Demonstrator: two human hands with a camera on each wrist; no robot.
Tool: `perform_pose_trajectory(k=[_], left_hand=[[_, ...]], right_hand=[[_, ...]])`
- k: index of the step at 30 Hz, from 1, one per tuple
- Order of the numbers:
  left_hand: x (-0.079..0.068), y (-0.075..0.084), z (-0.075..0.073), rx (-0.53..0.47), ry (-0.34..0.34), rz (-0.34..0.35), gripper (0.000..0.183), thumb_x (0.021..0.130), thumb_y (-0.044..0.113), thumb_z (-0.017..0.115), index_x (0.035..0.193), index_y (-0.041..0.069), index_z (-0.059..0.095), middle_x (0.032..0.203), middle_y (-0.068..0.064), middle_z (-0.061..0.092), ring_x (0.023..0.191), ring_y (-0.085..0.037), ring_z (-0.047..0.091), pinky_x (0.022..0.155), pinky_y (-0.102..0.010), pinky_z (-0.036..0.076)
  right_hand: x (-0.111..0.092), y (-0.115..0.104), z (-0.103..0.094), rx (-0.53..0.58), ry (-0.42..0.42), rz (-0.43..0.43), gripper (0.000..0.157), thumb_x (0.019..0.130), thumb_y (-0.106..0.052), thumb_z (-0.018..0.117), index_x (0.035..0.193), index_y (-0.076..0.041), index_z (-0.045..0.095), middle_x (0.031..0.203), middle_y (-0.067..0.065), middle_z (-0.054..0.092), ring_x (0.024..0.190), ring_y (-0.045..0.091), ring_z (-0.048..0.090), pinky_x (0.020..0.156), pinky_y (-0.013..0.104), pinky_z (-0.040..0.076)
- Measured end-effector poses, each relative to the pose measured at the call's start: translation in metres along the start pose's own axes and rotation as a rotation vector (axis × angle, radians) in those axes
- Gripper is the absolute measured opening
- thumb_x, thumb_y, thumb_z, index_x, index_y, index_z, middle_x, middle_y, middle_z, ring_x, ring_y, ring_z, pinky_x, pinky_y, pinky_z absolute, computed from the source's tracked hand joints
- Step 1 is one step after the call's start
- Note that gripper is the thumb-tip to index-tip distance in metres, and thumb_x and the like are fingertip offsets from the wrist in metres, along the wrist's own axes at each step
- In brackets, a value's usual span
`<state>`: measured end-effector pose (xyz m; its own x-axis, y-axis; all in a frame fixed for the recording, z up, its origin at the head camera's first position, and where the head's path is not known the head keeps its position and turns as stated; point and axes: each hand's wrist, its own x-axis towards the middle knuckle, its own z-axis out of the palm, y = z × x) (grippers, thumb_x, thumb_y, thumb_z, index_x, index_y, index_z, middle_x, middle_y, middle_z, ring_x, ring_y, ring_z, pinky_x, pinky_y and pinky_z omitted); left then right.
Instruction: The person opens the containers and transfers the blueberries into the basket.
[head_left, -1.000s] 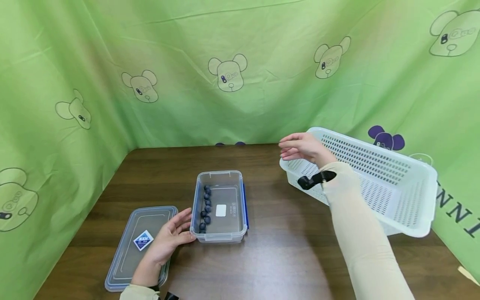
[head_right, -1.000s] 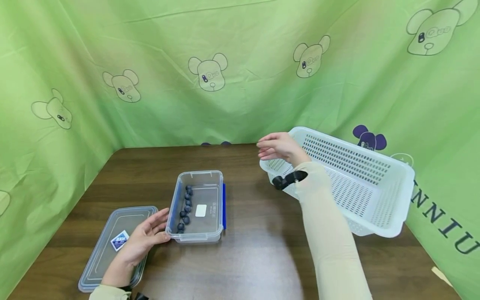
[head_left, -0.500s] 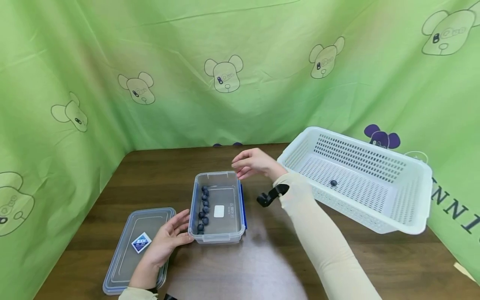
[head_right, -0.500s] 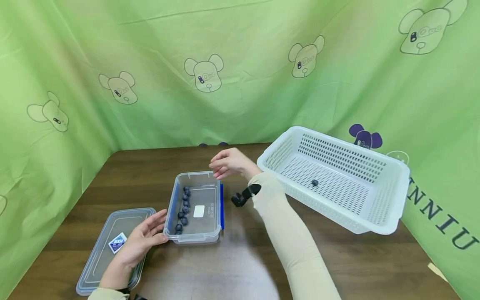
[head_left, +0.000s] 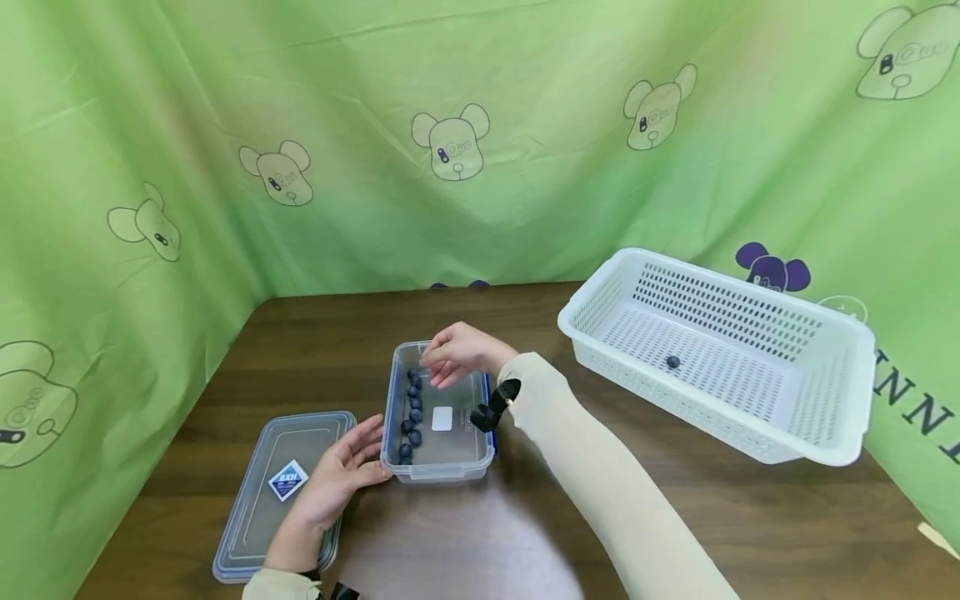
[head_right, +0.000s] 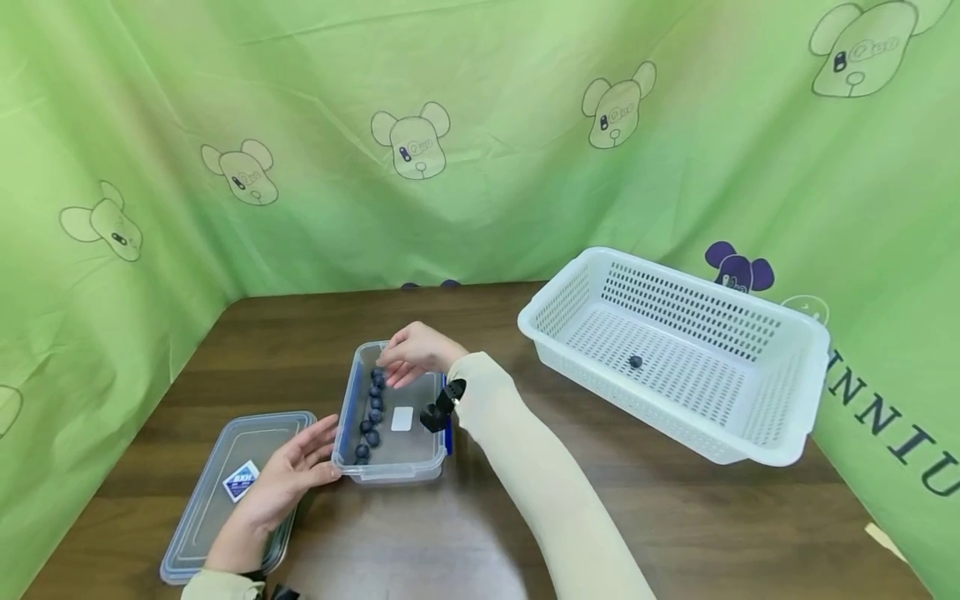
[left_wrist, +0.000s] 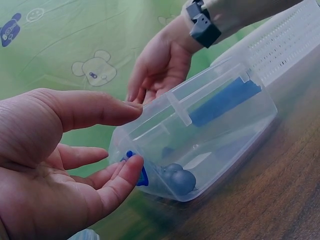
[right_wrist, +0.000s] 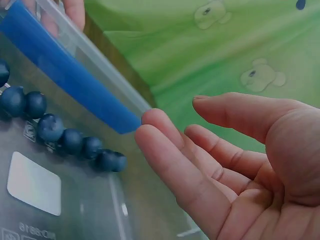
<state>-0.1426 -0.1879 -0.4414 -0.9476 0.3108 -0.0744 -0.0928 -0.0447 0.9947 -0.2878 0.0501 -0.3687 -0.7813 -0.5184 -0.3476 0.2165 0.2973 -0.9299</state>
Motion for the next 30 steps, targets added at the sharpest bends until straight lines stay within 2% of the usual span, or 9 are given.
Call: perform_pose_trajectory(k=[5, 10, 13, 22, 27, 30], left_hand=[[0.001, 0.001, 0.002, -0.001, 0.012, -0.009, 0.079, 0.081, -0.011, 0.066, 0.15, -0.011, 0.028, 0.145, -0.034, 0.037, 0.125, -0.038, 0.046, 0.086, -0.025, 0.052], [0.001, 0.0, 0.001, -0.003, 0.013, -0.015, 0.079, 0.081, -0.011, 0.066, 0.15, -0.01, 0.028, 0.146, -0.034, 0.037, 0.125, -0.039, 0.045, 0.086, -0.026, 0.052], [0.001, 0.0, 0.001, -0.006, 0.012, -0.011, 0.079, 0.081, -0.011, 0.066, 0.15, -0.011, 0.028, 0.145, -0.034, 0.037, 0.124, -0.038, 0.046, 0.086, -0.026, 0.052], [-0.001, 0.0, 0.001, -0.01, 0.014, -0.008, 0.079, 0.08, -0.012, 0.066, 0.149, -0.013, 0.028, 0.144, -0.035, 0.038, 0.116, -0.023, 0.052, 0.086, -0.025, 0.052], [-0.001, -0.001, 0.001, -0.012, 0.013, -0.007, 0.079, 0.08, -0.012, 0.067, 0.149, -0.013, 0.028, 0.143, -0.035, 0.038, 0.116, -0.024, 0.051, 0.086, -0.025, 0.052], [0.0, 0.0, 0.001, -0.011, 0.003, -0.001, 0.08, 0.08, -0.011, 0.067, 0.149, -0.012, 0.028, 0.144, -0.035, 0.038, 0.118, -0.027, 0.05, 0.087, -0.025, 0.052]], right_hand=[[0.008, 0.005, 0.006, -0.026, 0.026, 0.055, 0.027, 0.095, 0.0, 0.059, 0.117, 0.015, 0.061, 0.072, 0.013, 0.064, 0.059, 0.018, 0.066, 0.07, 0.039, 0.059], [0.015, 0.01, 0.013, 0.029, 0.037, 0.115, 0.029, 0.097, 0.001, 0.054, 0.122, 0.016, 0.056, 0.073, 0.016, 0.064, 0.058, 0.019, 0.066, 0.062, 0.032, 0.059], [0.02, 0.013, 0.016, 0.068, 0.037, 0.132, 0.03, 0.098, 0.001, 0.051, 0.124, 0.017, 0.052, 0.074, 0.017, 0.063, 0.059, 0.021, 0.066, 0.062, 0.032, 0.059], [0.028, 0.017, 0.025, 0.029, 0.08, 0.212, 0.03, 0.101, -0.007, 0.054, 0.121, 0.015, 0.05, 0.076, 0.02, 0.065, 0.058, 0.022, 0.065, 0.065, 0.035, 0.059], [0.03, 0.022, 0.028, 0.022, 0.125, 0.224, 0.039, 0.1, -0.007, 0.056, 0.128, 0.017, 0.045, 0.09, 0.028, 0.068, 0.06, 0.024, 0.065, 0.071, 0.039, 0.059], [0.032, 0.025, 0.03, 0.014, 0.149, 0.224, 0.038, 0.1, -0.008, 0.057, 0.127, 0.016, 0.046, 0.093, 0.028, 0.068, 0.06, 0.023, 0.065, 0.071, 0.039, 0.059]])
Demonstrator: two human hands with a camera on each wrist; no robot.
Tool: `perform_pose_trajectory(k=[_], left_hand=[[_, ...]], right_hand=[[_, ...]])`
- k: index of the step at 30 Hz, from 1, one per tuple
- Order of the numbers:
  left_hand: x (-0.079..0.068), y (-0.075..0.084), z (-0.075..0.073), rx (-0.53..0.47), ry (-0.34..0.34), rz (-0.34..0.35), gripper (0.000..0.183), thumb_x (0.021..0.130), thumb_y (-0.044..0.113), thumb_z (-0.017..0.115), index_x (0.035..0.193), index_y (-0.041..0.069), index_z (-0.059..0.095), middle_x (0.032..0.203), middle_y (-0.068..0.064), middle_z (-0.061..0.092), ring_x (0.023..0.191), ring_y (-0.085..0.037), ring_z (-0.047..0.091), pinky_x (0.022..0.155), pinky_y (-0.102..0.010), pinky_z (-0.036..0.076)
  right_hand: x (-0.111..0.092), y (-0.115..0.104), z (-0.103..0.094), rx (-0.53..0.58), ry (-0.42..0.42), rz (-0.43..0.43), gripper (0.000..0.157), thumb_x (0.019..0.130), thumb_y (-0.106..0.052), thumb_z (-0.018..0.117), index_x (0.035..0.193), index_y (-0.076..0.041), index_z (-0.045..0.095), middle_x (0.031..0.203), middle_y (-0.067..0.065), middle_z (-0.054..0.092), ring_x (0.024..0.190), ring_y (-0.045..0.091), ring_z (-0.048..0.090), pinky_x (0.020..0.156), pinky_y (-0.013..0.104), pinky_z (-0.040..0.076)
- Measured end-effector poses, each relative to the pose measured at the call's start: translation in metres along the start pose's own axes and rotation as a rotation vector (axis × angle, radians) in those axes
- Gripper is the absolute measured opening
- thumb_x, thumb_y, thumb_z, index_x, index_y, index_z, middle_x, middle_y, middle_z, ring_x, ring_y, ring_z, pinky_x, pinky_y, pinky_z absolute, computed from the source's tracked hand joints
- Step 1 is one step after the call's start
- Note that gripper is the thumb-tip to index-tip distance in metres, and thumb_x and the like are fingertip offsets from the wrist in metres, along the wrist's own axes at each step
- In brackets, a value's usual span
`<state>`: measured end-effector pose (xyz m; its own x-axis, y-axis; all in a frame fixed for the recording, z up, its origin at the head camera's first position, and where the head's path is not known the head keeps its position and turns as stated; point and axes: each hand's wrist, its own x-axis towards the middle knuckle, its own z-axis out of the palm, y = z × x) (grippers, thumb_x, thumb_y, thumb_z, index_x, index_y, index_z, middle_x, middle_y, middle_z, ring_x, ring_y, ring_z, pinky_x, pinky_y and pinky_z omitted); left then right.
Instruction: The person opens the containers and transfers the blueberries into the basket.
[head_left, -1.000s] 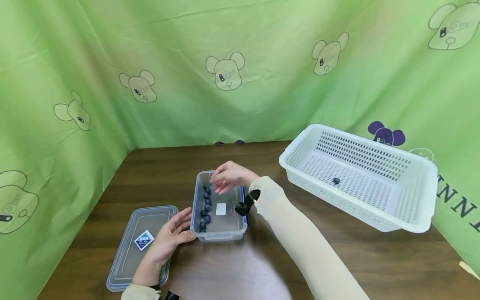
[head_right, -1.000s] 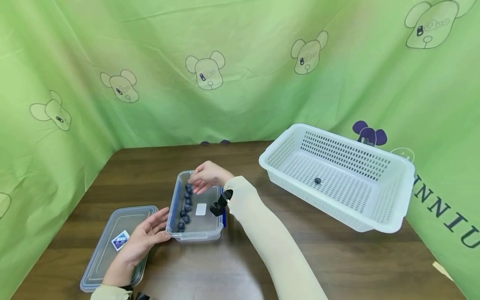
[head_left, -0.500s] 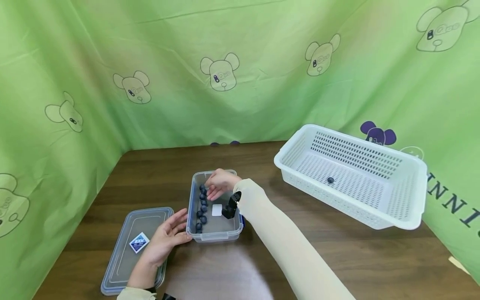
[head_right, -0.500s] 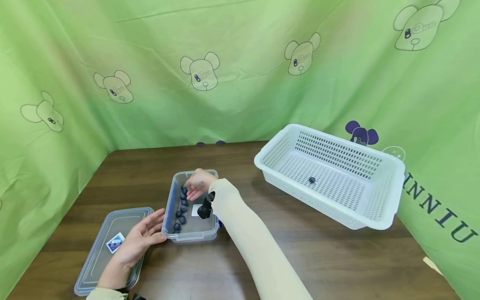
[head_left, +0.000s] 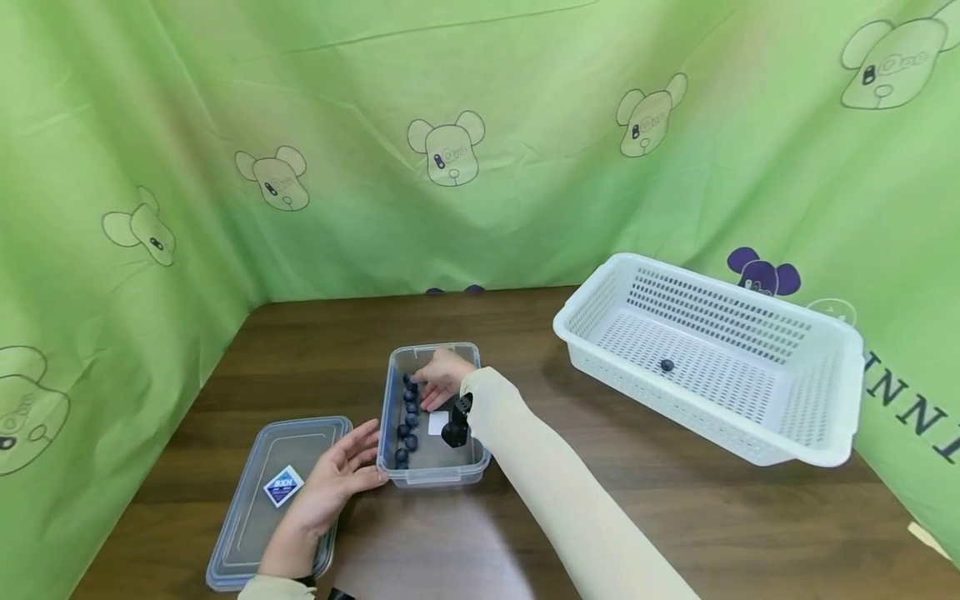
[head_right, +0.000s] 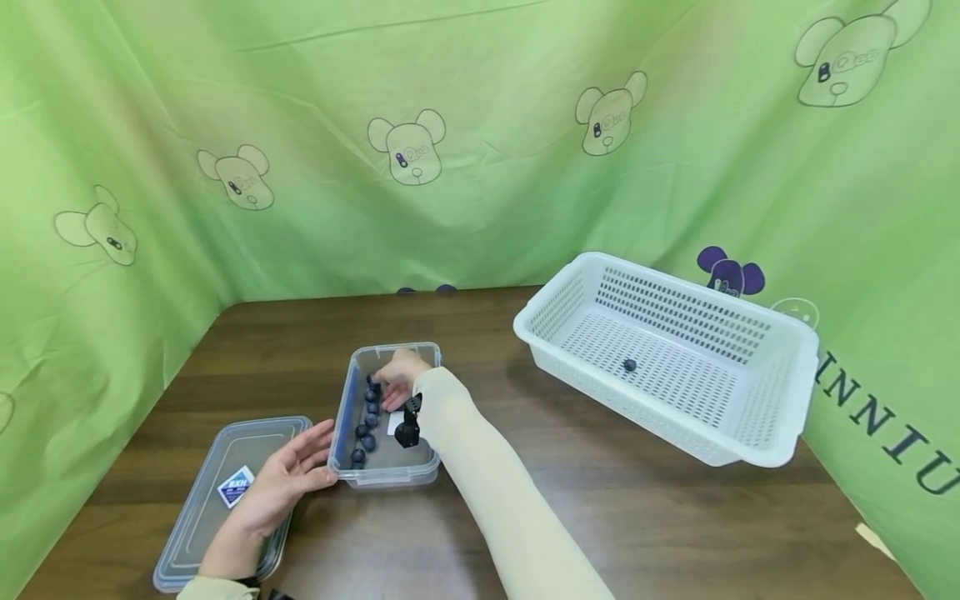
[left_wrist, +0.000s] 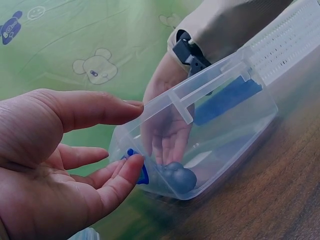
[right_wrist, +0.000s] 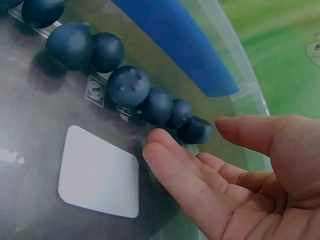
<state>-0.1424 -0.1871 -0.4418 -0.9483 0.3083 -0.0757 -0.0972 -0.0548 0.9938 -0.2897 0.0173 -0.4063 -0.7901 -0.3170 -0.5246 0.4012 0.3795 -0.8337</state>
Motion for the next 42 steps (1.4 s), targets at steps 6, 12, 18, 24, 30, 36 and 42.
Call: perform_pose_trajectory(k=[6, 12, 18, 24, 30, 36, 42], left_hand=[[0.001, -0.001, 0.001, 0.0, 0.0, 0.001, 0.08, 0.08, -0.011, 0.067, 0.149, -0.012, 0.028, 0.144, -0.035, 0.038, 0.12, -0.032, 0.049, 0.086, -0.026, 0.052], [0.001, -0.001, 0.0, -0.002, 0.001, 0.002, 0.08, 0.08, -0.013, 0.066, 0.149, -0.013, 0.027, 0.144, -0.035, 0.037, 0.118, -0.028, 0.05, 0.085, -0.026, 0.052], [0.0, 0.0, 0.0, 0.009, -0.001, 0.016, 0.079, 0.081, -0.011, 0.067, 0.149, -0.014, 0.027, 0.143, -0.036, 0.038, 0.114, -0.02, 0.054, 0.085, -0.026, 0.053], [0.0, -0.001, 0.001, 0.004, 0.009, -0.004, 0.079, 0.081, -0.012, 0.067, 0.149, -0.012, 0.028, 0.144, -0.035, 0.038, 0.118, -0.028, 0.051, 0.085, -0.026, 0.053], [0.001, -0.002, 0.0, -0.002, 0.0, -0.002, 0.08, 0.08, -0.013, 0.067, 0.149, -0.013, 0.026, 0.145, -0.036, 0.036, 0.119, -0.029, 0.05, 0.085, -0.026, 0.053], [0.001, -0.002, 0.0, 0.0, -0.013, 0.007, 0.081, 0.081, -0.012, 0.068, 0.149, -0.014, 0.025, 0.145, -0.036, 0.035, 0.115, -0.022, 0.052, 0.085, -0.026, 0.053], [0.0, -0.001, 0.001, 0.013, 0.005, 0.017, 0.08, 0.08, -0.012, 0.068, 0.148, -0.014, 0.027, 0.142, -0.035, 0.038, 0.114, -0.022, 0.054, 0.085, -0.026, 0.053]], right_hand=[[0.001, 0.003, 0.006, -0.056, 0.048, -0.028, 0.022, 0.097, -0.009, 0.063, 0.094, 0.013, 0.06, 0.072, 0.019, 0.065, 0.054, 0.02, 0.064, 0.063, 0.034, 0.059], [0.0, 0.003, 0.012, -0.124, 0.095, -0.053, 0.021, 0.094, -0.005, 0.067, 0.078, 0.008, 0.06, 0.064, 0.014, 0.062, 0.05, 0.017, 0.062, 0.061, 0.032, 0.059], [0.005, 0.004, 0.013, -0.114, 0.113, -0.043, 0.02, 0.093, -0.006, 0.068, 0.08, 0.008, 0.06, 0.065, 0.016, 0.062, 0.049, 0.018, 0.062, 0.058, 0.032, 0.059], [0.015, 0.007, 0.016, -0.167, 0.147, -0.048, 0.031, 0.089, -0.014, 0.076, 0.071, 0.006, 0.06, 0.061, 0.018, 0.064, 0.043, 0.019, 0.061, 0.049, 0.031, 0.056], [0.018, 0.007, 0.018, -0.188, 0.169, -0.031, 0.027, 0.089, -0.009, 0.074, 0.073, 0.009, 0.062, 0.062, 0.02, 0.065, 0.05, 0.025, 0.067, 0.052, 0.033, 0.057], [0.009, 0.005, 0.014, -0.156, 0.125, -0.038, 0.02, 0.09, -0.006, 0.07, 0.084, 0.012, 0.062, 0.069, 0.022, 0.067, 0.062, 0.031, 0.071, 0.057, 0.035, 0.059], [0.002, 0.003, 0.009, -0.169, 0.087, -0.072, 0.019, 0.09, -0.007, 0.067, 0.09, 0.011, 0.061, 0.073, 0.019, 0.069, 0.064, 0.027, 0.071, 0.066, 0.037, 0.059]])
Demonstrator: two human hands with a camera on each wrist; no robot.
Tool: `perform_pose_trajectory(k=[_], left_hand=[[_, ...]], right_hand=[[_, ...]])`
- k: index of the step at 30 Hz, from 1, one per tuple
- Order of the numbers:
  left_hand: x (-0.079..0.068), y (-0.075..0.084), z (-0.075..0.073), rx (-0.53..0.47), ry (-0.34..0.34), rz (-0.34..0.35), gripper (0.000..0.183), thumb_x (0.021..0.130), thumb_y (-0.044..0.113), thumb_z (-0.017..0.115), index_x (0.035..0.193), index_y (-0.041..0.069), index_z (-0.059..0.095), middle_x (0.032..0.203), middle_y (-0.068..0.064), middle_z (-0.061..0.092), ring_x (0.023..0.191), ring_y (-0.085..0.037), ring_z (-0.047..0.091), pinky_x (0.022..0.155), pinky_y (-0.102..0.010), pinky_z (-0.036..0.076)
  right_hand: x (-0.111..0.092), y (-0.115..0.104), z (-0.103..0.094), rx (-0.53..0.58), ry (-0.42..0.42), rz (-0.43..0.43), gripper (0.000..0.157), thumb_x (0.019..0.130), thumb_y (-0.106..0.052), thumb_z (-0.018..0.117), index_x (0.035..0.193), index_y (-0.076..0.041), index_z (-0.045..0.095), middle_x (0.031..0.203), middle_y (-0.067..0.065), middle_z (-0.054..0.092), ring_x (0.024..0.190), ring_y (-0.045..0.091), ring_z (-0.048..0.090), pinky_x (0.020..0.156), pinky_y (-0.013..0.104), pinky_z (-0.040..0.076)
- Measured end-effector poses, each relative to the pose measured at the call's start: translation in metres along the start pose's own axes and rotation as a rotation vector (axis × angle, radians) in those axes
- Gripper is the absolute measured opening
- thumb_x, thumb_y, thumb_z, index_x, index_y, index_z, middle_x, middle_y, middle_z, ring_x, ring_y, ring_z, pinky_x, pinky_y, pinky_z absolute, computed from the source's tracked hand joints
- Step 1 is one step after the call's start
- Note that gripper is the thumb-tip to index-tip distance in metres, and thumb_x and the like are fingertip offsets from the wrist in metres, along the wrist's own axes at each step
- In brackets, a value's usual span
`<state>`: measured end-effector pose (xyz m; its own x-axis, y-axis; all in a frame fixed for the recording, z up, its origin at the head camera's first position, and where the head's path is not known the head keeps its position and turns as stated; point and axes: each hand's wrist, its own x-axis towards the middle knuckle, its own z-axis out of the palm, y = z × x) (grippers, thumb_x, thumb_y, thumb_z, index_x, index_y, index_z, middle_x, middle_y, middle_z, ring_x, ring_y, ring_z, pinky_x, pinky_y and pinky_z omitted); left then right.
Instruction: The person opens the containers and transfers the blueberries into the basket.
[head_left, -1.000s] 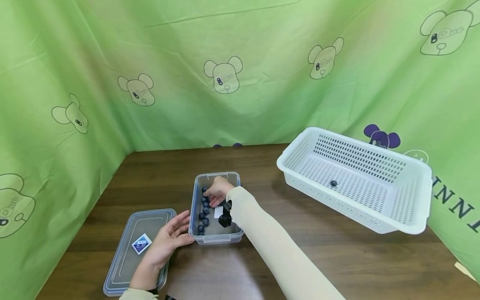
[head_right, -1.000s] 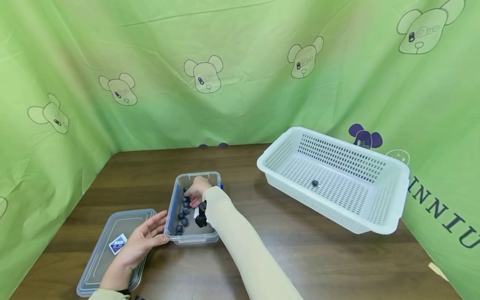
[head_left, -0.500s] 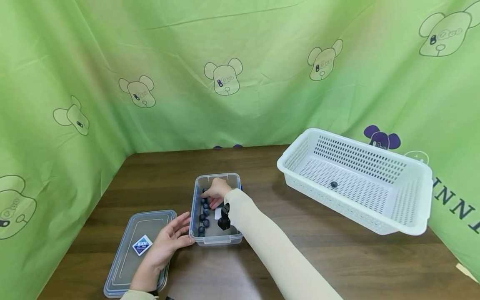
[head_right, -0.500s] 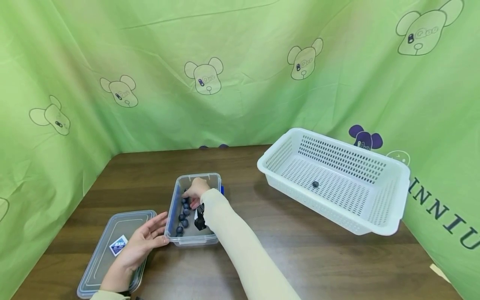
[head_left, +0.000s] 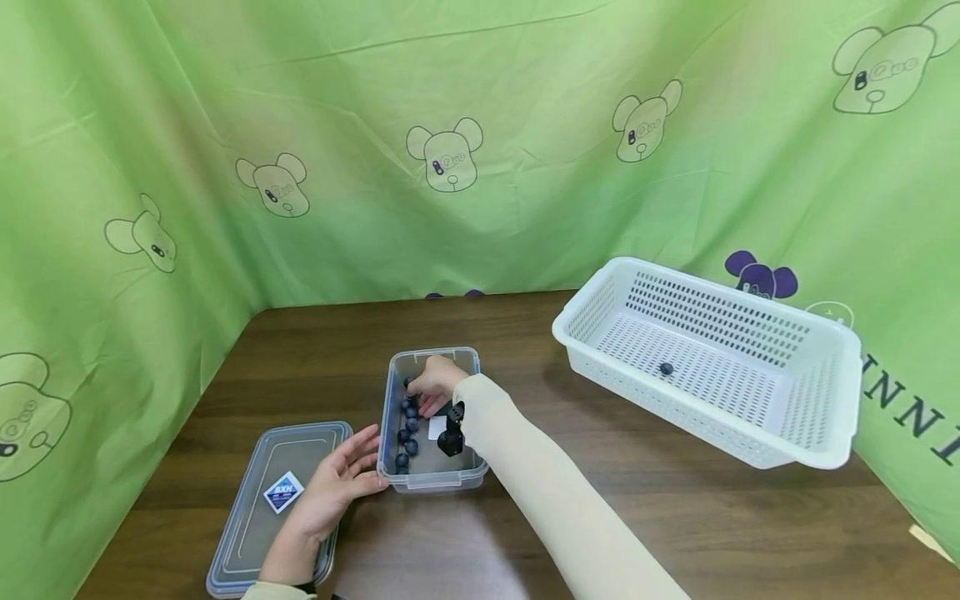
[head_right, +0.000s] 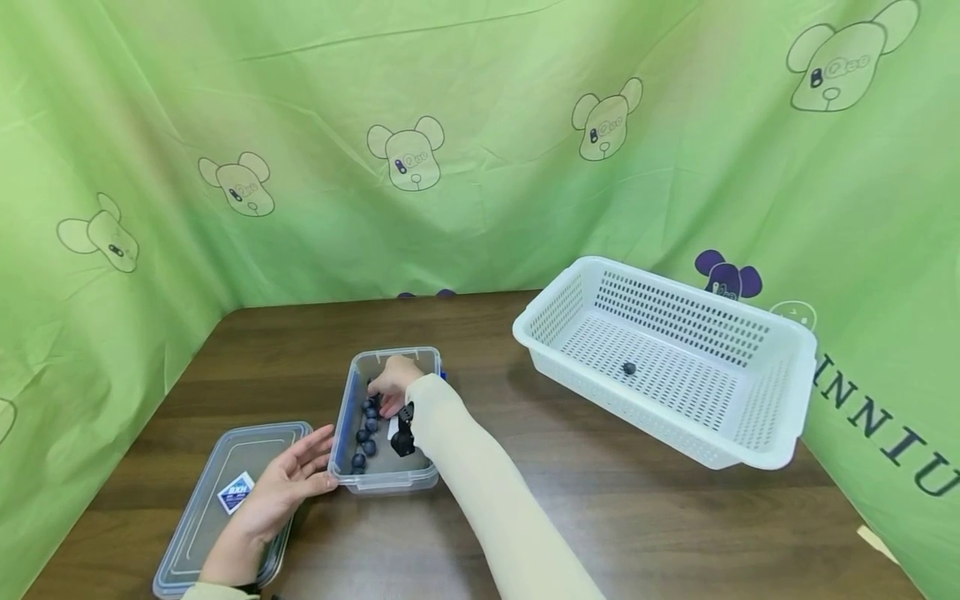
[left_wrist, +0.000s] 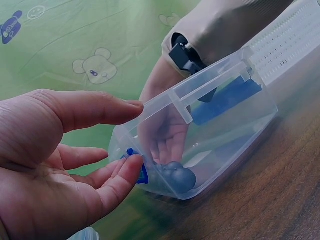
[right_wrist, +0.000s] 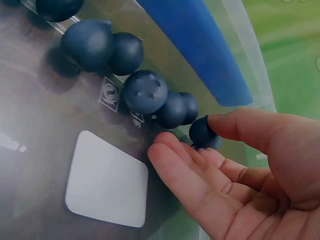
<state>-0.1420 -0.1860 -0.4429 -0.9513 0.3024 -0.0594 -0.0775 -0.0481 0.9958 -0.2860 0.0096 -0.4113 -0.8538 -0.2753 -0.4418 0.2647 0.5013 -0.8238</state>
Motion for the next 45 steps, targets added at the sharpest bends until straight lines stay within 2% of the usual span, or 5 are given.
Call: perform_pose_trajectory(k=[9, 15, 24, 38, 45], left_hand=[[0.001, 0.001, 0.001, -0.015, 0.019, -0.025, 0.079, 0.079, -0.015, 0.066, 0.149, -0.012, 0.028, 0.143, -0.034, 0.039, 0.121, -0.035, 0.048, 0.085, -0.026, 0.053], [0.0, 0.002, 0.001, -0.019, 0.02, -0.026, 0.079, 0.079, -0.015, 0.066, 0.149, -0.013, 0.028, 0.143, -0.034, 0.039, 0.12, -0.033, 0.049, 0.085, -0.026, 0.053], [0.0, 0.001, 0.0, -0.027, 0.028, -0.027, 0.08, 0.078, -0.016, 0.066, 0.149, -0.013, 0.029, 0.144, -0.034, 0.038, 0.119, -0.03, 0.05, 0.085, -0.026, 0.053], [0.0, 0.001, -0.003, -0.022, 0.008, -0.029, 0.08, 0.079, -0.015, 0.067, 0.149, -0.012, 0.027, 0.144, -0.034, 0.038, 0.115, -0.023, 0.052, 0.086, -0.025, 0.053], [0.0, 0.001, -0.002, -0.026, 0.011, -0.036, 0.08, 0.079, -0.014, 0.067, 0.149, -0.013, 0.028, 0.144, -0.034, 0.038, 0.116, -0.024, 0.052, 0.084, -0.025, 0.053]], right_hand=[[-0.008, -0.01, -0.019, 0.15, -0.097, -0.055, 0.02, 0.093, -0.002, 0.059, 0.094, 0.018, 0.062, 0.063, 0.013, 0.06, 0.054, 0.019, 0.065, 0.063, 0.033, 0.059], [-0.009, -0.012, -0.033, 0.186, -0.124, -0.073, 0.017, 0.093, 0.0, 0.057, 0.097, 0.016, 0.061, 0.064, 0.012, 0.062, 0.057, 0.019, 0.067, 0.064, 0.033, 0.059], [-0.017, -0.014, -0.058, 0.237, -0.108, -0.084, 0.028, 0.093, -0.001, 0.059, 0.114, 0.019, 0.059, 0.083, 0.023, 0.068, 0.061, 0.02, 0.068, 0.066, 0.032, 0.059], [-0.052, -0.02, -0.115, 0.225, -0.087, -0.16, 0.022, 0.094, 0.001, 0.054, 0.109, 0.017, 0.058, 0.076, 0.018, 0.068, 0.064, 0.022, 0.07, 0.071, 0.035, 0.059], [-0.069, -0.015, -0.151, 0.21, -0.057, -0.159, 0.03, 0.096, 0.0, 0.052, 0.117, 0.021, 0.055, 0.083, 0.022, 0.068, 0.07, 0.024, 0.071, 0.076, 0.037, 0.058]])
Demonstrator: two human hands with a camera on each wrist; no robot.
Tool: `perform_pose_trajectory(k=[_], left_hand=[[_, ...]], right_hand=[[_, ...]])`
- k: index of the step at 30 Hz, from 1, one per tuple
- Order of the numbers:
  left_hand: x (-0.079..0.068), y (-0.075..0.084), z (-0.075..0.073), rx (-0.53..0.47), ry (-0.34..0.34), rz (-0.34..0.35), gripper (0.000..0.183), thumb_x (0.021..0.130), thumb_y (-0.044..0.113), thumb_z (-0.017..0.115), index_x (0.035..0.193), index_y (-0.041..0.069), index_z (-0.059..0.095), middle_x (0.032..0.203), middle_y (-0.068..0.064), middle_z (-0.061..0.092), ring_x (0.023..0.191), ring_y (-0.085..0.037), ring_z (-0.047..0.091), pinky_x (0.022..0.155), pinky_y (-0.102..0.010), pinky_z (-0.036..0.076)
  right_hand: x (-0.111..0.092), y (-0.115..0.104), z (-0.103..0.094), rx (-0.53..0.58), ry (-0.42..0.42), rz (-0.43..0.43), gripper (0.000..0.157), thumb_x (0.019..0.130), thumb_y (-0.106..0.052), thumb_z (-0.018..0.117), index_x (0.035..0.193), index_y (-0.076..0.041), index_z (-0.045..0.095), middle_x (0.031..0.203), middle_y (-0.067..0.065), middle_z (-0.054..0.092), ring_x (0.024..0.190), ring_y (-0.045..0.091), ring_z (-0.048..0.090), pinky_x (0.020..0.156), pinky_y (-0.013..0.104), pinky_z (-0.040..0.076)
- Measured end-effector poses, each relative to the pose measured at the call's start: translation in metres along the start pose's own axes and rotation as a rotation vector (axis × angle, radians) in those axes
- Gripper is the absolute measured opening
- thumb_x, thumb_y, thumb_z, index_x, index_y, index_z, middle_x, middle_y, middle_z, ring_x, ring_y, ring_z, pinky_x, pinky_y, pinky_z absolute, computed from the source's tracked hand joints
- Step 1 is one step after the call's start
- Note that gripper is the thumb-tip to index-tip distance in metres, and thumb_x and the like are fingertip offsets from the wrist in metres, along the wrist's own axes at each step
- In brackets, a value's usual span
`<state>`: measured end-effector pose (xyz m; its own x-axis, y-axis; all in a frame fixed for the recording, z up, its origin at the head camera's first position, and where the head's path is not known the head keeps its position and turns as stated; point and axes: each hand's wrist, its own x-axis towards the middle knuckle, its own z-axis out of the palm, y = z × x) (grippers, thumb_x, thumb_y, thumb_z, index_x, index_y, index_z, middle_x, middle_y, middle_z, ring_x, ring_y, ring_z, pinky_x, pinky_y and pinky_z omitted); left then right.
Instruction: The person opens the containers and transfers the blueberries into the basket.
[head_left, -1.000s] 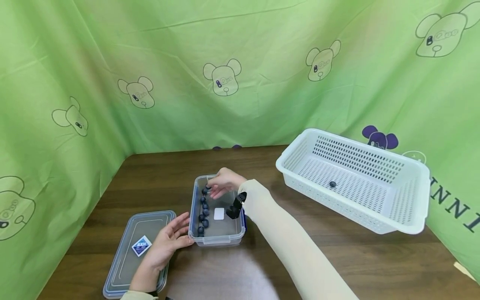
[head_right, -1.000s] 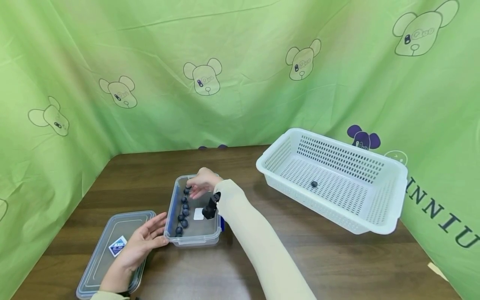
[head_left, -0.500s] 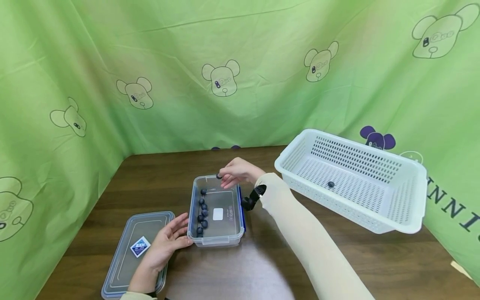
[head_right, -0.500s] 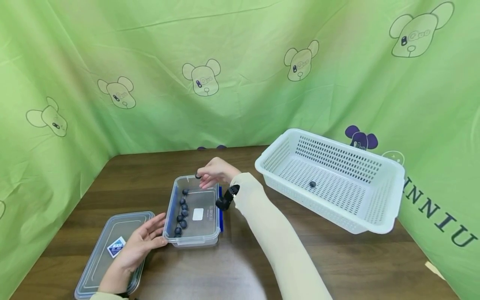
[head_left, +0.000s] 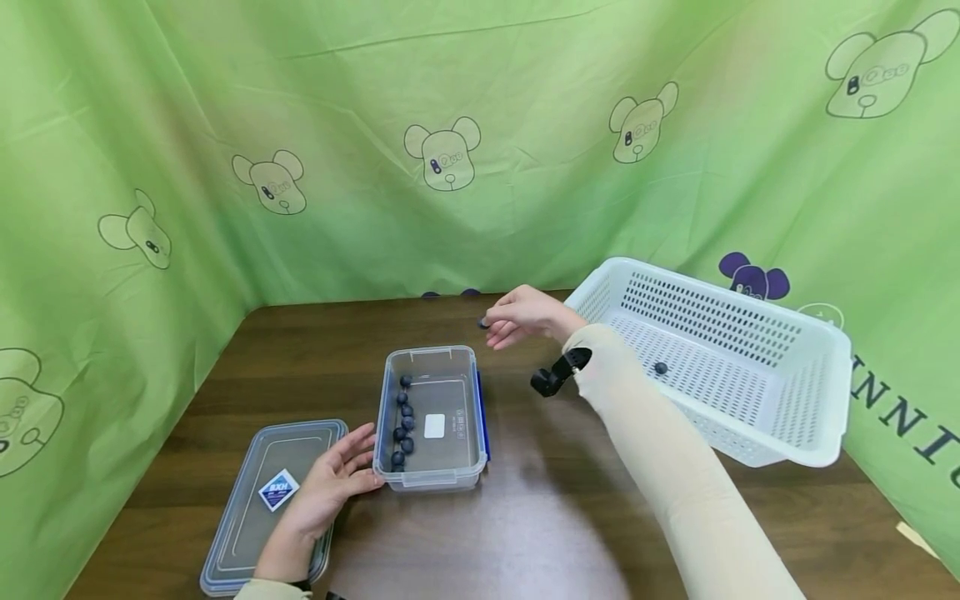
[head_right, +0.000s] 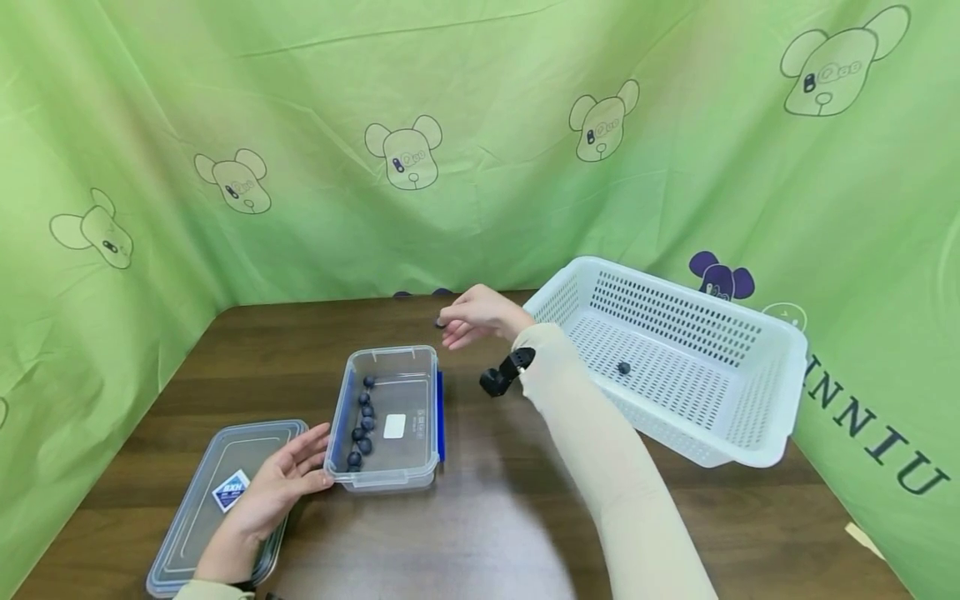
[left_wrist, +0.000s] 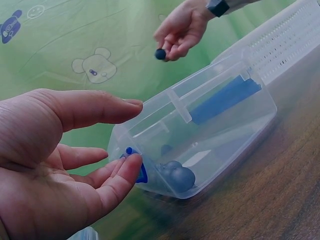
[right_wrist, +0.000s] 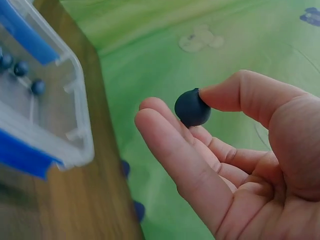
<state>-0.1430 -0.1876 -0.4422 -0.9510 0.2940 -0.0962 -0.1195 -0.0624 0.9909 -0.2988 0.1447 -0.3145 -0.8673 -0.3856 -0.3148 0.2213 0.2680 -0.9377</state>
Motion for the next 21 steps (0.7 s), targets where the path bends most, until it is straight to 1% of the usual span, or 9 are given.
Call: perform_pose_trajectory(k=[5, 8, 14, 17, 19, 21], left_hand=[[-0.001, 0.0, 0.0, -0.007, -0.004, 0.003, 0.08, 0.079, -0.013, 0.068, 0.149, -0.014, 0.027, 0.144, -0.034, 0.038, 0.117, -0.025, 0.051, 0.085, -0.025, 0.053], [-0.001, 0.001, -0.002, -0.008, -0.016, 0.012, 0.08, 0.08, -0.013, 0.068, 0.149, -0.015, 0.026, 0.144, -0.035, 0.037, 0.116, -0.023, 0.052, 0.085, -0.025, 0.053], [-0.001, 0.002, -0.003, -0.01, -0.028, 0.022, 0.079, 0.082, -0.011, 0.067, 0.149, -0.015, 0.025, 0.145, -0.035, 0.035, 0.117, -0.024, 0.051, 0.085, -0.025, 0.053], [-0.001, 0.003, -0.003, -0.012, -0.028, 0.021, 0.079, 0.083, -0.011, 0.067, 0.149, -0.015, 0.024, 0.145, -0.035, 0.036, 0.118, -0.026, 0.05, 0.085, -0.025, 0.053], [-0.001, 0.003, -0.002, -0.011, -0.027, 0.017, 0.079, 0.082, -0.011, 0.067, 0.149, -0.015, 0.024, 0.145, -0.035, 0.035, 0.118, -0.026, 0.051, 0.085, -0.025, 0.053], [-0.001, 0.003, -0.002, -0.01, -0.027, 0.007, 0.08, 0.082, -0.011, 0.067, 0.149, -0.014, 0.025, 0.146, -0.035, 0.035, 0.118, -0.025, 0.051, 0.086, -0.025, 0.052]], right_hand=[[-0.012, 0.002, -0.029, 0.009, 0.028, -0.014, 0.036, 0.097, -0.002, 0.052, 0.123, 0.023, 0.049, 0.084, 0.022, 0.069, 0.071, 0.023, 0.071, 0.074, 0.035, 0.059], [-0.02, 0.004, -0.048, 0.015, 0.043, -0.015, 0.04, 0.097, -0.002, 0.051, 0.127, 0.025, 0.044, 0.081, 0.018, 0.069, 0.072, 0.022, 0.071, 0.076, 0.035, 0.059], [-0.038, 0.007, -0.084, 0.031, 0.07, -0.001, 0.041, 0.1, -0.002, 0.046, 0.129, 0.025, 0.04, 0.079, 0.013, 0.069, 0.072, 0.019, 0.071, 0.076, 0.032, 0.058], [-0.048, 0.01, -0.102, 0.041, 0.08, 0.001, 0.031, 0.101, -0.003, 0.044, 0.122, 0.021, 0.046, 0.078, 0.011, 0.07, 0.072, 0.018, 0.071, 0.076, 0.031, 0.058], [-0.054, 0.013, -0.114, 0.072, 0.094, 0.0, 0.022, 0.1, -0.002, 0.045, 0.112, 0.014, 0.053, 0.079, 0.012, 0.07, 0.072, 0.019, 0.071, 0.075, 0.031, 0.058], [-0.062, 0.017, -0.125, 0.103, 0.116, -0.004, 0.014, 0.099, -0.001, 0.046, 0.104, 0.008, 0.056, 0.079, 0.012, 0.07, 0.073, 0.02, 0.072, 0.075, 0.031, 0.058]])
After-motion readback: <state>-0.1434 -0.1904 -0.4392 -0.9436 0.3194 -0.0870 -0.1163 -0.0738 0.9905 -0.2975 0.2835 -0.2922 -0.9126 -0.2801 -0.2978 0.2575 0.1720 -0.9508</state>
